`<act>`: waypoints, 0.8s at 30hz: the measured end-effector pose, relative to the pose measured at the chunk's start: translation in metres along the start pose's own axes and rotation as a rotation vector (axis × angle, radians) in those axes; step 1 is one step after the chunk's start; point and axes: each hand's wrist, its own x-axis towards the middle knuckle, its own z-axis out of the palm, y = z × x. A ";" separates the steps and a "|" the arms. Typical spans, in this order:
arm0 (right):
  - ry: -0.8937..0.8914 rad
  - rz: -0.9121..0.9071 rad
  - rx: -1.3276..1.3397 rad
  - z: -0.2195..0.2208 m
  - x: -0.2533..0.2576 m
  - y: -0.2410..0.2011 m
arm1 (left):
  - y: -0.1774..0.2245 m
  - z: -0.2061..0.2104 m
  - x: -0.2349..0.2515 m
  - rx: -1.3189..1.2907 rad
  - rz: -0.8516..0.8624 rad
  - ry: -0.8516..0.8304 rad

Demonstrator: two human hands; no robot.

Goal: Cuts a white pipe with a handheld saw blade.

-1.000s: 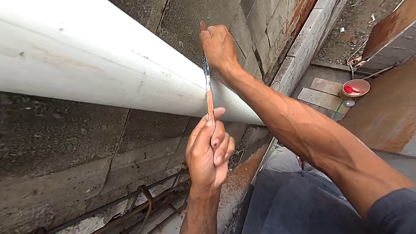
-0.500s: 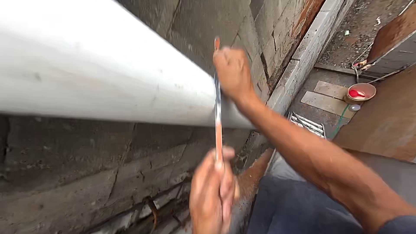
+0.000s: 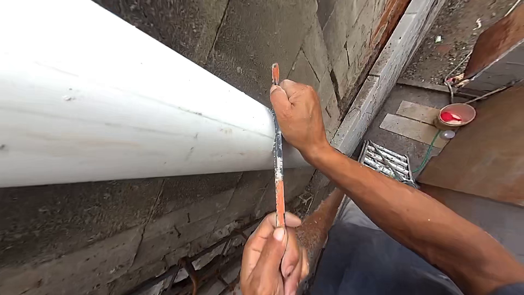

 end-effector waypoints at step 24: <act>-0.003 0.002 0.005 0.000 -0.011 -0.002 | 0.004 -0.005 -0.013 0.044 -0.005 0.010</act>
